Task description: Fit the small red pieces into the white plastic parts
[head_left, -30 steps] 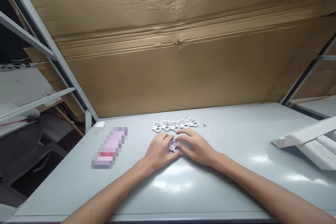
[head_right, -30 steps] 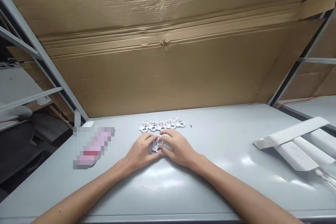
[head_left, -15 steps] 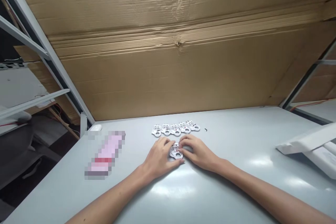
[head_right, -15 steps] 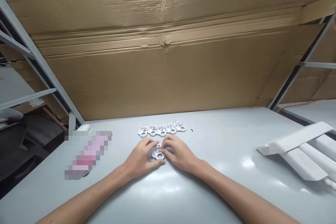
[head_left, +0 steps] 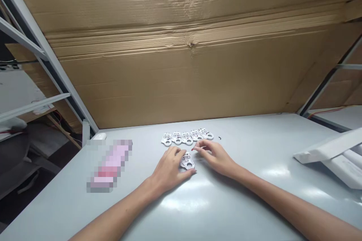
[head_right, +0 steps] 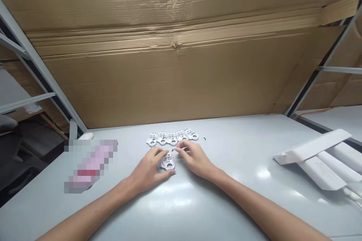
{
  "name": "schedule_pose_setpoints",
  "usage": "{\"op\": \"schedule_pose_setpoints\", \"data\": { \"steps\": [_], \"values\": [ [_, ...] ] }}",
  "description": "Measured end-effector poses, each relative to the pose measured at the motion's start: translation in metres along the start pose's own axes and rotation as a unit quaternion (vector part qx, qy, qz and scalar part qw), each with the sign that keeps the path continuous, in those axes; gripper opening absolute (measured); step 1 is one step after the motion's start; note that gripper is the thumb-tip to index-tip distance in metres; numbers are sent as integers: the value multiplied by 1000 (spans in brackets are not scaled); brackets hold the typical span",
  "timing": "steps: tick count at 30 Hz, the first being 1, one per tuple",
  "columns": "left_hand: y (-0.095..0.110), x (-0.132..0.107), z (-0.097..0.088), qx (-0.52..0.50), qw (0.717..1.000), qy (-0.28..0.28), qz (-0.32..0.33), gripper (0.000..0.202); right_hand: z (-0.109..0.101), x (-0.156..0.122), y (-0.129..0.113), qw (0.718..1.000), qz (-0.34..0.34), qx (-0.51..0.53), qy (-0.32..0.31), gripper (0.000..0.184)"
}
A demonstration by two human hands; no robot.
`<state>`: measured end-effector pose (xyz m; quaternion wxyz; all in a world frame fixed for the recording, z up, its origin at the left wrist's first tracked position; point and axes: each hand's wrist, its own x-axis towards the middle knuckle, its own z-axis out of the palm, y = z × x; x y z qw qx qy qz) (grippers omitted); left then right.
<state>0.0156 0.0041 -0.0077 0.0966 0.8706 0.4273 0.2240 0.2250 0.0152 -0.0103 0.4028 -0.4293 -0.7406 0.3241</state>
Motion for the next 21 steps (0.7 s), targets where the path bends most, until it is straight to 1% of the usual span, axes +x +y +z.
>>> {"op": "schedule_pose_setpoints", "data": {
  "steps": [1,3,5,7,10,14,16,19,21],
  "values": [
    [0,0,0,-1,1000,0,0,34,-4,2,1,998,36,54,8,29],
    [0,0,0,0,1000,-2,0,32,-11,6,3,983,93,159,19,33],
    [0,0,-1,-1,1000,-5,0,30,-19,8,5,963,126,237,26,35],
    [1,1,-2,-4,1000,-5,1,30,-26,9,7,946,148,285,35,32],
    [0,1,-2,-6,1000,-9,-2,32,-36,9,12,933,165,314,57,27],
    [-1,1,-2,-8,1000,-19,-7,37,-45,12,27,931,164,318,77,29],
    [-2,1,-2,-10,1000,-19,-7,39,-49,16,36,915,182,347,95,23],
    [-1,1,-2,-11,1000,-19,-6,38,-53,20,47,880,225,400,124,15],
    [0,1,-3,-8,1000,-23,-6,37,-54,21,51,863,246,420,138,15]
  ]
}}
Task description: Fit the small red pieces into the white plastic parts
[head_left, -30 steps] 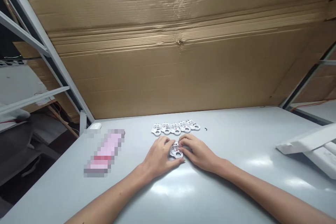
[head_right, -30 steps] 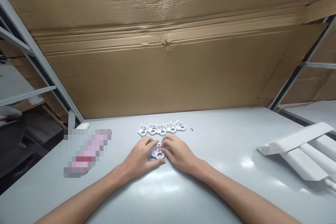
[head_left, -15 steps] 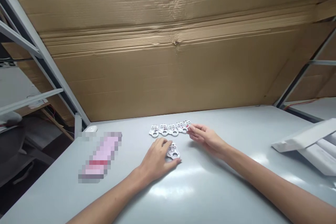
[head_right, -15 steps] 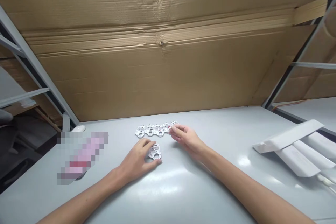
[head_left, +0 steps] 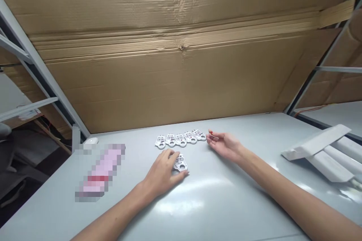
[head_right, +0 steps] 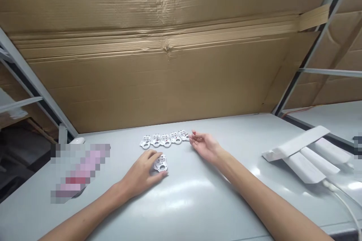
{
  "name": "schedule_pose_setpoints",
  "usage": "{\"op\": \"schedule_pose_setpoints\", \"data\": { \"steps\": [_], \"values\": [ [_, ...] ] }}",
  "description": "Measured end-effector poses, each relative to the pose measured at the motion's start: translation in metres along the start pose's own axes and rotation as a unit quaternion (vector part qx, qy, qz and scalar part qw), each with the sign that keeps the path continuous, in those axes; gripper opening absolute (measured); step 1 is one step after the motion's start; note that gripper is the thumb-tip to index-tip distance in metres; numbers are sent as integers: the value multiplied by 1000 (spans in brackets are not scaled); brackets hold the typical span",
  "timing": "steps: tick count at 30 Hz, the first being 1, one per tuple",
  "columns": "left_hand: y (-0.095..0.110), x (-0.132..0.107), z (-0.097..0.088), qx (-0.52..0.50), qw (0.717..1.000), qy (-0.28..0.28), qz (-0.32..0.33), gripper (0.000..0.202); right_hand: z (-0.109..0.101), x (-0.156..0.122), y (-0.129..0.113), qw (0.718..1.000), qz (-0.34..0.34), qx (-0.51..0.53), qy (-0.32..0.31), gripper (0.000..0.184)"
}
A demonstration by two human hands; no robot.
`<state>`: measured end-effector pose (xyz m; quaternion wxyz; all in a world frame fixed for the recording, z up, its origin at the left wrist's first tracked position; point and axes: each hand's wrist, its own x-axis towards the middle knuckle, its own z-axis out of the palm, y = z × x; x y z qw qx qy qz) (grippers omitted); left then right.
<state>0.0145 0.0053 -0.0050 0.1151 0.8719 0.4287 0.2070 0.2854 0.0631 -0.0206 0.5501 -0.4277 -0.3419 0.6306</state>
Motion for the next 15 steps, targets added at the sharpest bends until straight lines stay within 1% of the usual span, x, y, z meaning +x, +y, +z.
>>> {"op": "schedule_pose_setpoints", "data": {
  "steps": [3,6,8,10,11,13,15],
  "values": [
    [0,0,-1,3,1000,-6,1,37,-1,1,-3,999,20,31,29,21],
    [0,0,-1,5,1000,-5,7,36,0,-1,-10,997,27,49,47,28],
    [0,0,-1,10,1000,-5,8,35,2,-3,-17,994,33,69,73,29],
    [0,0,-1,15,1000,-9,8,35,2,-4,-23,991,26,68,109,27],
    [0,-1,-1,16,1000,-11,9,36,2,-4,-24,991,12,47,123,24],
    [0,-1,-1,16,1000,-12,10,36,0,-2,-25,987,-40,-53,148,21],
    [-1,-1,-1,16,1000,-12,11,36,-5,2,-22,968,-88,-160,174,19]
  ]
}}
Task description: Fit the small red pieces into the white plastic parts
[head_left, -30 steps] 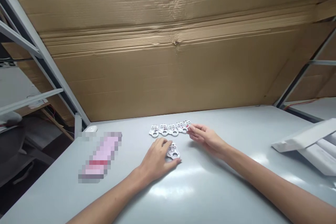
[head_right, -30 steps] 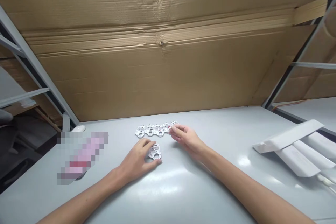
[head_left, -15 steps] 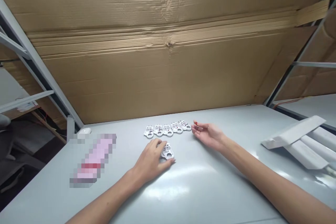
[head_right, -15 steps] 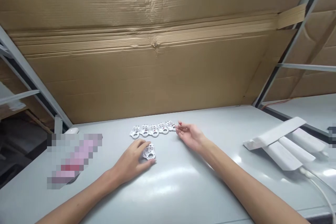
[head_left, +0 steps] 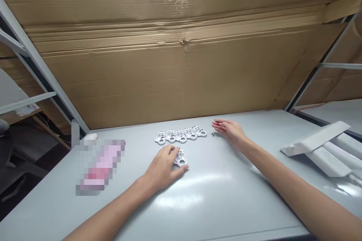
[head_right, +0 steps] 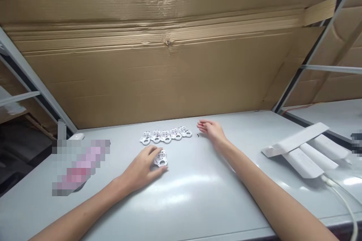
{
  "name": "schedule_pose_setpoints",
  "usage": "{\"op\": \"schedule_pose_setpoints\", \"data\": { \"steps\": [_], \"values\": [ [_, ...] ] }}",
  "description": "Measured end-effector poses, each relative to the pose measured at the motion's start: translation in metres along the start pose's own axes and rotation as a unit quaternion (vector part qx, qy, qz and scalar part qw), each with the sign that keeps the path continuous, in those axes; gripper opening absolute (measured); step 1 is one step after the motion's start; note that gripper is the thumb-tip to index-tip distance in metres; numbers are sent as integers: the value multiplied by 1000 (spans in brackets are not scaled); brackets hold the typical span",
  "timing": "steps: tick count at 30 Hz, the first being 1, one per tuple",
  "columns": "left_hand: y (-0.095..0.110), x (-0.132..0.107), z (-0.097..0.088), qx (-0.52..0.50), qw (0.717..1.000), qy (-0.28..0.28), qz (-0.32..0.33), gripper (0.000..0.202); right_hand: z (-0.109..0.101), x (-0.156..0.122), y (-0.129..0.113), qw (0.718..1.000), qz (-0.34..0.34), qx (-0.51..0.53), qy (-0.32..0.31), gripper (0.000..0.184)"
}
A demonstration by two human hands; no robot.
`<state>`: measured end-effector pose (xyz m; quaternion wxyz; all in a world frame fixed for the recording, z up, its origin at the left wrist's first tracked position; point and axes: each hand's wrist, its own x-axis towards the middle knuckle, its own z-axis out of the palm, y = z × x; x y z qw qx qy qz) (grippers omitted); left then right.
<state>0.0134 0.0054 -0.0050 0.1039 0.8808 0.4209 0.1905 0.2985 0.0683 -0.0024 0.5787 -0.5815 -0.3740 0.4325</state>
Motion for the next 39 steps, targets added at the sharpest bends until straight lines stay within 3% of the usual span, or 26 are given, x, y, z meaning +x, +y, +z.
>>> {"op": "schedule_pose_setpoints", "data": {
  "steps": [3,11,13,16,19,22,24,27,29,31,36,39],
  "values": [
    [-1,0,0,3,1000,4,4,35,-4,8,11,995,-33,-85,35,18],
    [2,-1,1,20,1000,-1,1,35,-1,1,21,969,-97,-226,36,26],
    [1,-2,1,31,999,12,2,36,4,-6,22,935,-183,-302,27,28],
    [-5,-1,-5,62,997,45,12,35,15,-18,26,853,-336,-400,-11,27],
    [-20,3,-18,103,987,124,-15,36,24,-33,28,819,-399,-409,-54,26],
    [-44,6,-35,149,970,166,-94,35,31,-51,25,798,-418,-404,-159,27],
    [-62,7,-43,170,965,143,-137,37,35,-63,22,774,-423,-406,-238,28],
    [-85,4,-49,162,969,64,-177,43,38,-75,20,748,-423,-414,-300,31],
    [-94,2,-49,140,976,13,-165,49,39,-79,19,739,-416,-424,-318,32],
    [-98,1,-46,130,979,1,-159,53,40,-80,19,735,-408,-435,-324,32],
    [-90,1,-36,137,979,24,-148,54,39,-81,18,729,-408,-444,-323,29],
    [-83,3,-29,138,984,46,-104,52,40,-81,19,736,-414,-430,-319,28]
  ]
}}
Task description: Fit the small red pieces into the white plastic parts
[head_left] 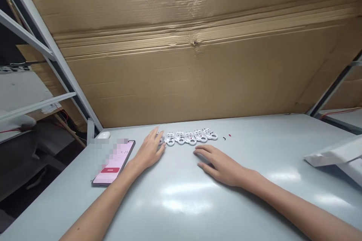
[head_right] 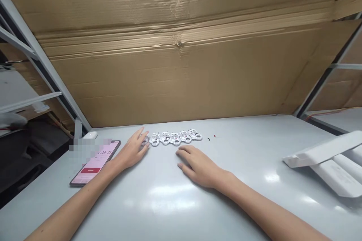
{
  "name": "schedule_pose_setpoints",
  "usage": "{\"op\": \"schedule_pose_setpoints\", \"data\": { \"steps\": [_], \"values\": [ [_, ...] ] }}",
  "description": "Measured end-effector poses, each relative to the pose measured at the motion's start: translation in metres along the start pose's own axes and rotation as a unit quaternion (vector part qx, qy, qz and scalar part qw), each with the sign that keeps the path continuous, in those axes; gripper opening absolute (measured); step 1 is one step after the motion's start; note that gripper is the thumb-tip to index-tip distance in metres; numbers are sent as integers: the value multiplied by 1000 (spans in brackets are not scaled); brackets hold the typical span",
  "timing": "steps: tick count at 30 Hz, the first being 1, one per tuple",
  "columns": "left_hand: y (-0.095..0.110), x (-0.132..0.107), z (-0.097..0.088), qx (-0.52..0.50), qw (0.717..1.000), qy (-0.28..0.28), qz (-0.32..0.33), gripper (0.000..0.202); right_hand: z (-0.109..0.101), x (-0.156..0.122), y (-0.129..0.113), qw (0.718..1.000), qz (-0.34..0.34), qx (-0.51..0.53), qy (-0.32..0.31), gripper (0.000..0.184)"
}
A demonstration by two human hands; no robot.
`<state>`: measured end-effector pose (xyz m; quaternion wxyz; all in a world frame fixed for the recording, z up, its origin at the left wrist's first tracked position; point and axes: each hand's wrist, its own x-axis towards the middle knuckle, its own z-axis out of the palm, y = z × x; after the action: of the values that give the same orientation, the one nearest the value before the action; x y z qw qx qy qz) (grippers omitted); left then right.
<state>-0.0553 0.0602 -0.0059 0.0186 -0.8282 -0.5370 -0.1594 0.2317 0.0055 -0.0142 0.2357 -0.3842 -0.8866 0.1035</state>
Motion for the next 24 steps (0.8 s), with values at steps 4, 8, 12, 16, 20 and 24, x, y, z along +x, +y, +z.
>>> {"op": "schedule_pose_setpoints", "data": {
  "steps": [4,8,12,16,20,24],
  "values": [
    [11,6,5,-26,998,-30,48,50,5,0,2,1000,-6,10,20,29],
    [14,9,4,-43,997,-28,58,43,7,0,3,1000,-5,15,27,30],
    [24,-1,-6,-88,995,2,49,43,6,-1,3,1000,4,20,11,32],
    [51,-19,-10,-164,984,-11,70,48,7,-2,5,998,19,49,16,35],
    [74,-31,-2,-208,971,-49,104,51,7,-1,6,996,22,83,25,27],
    [77,-33,3,-207,970,-64,111,57,5,2,3,994,-4,97,50,23]
  ]
}}
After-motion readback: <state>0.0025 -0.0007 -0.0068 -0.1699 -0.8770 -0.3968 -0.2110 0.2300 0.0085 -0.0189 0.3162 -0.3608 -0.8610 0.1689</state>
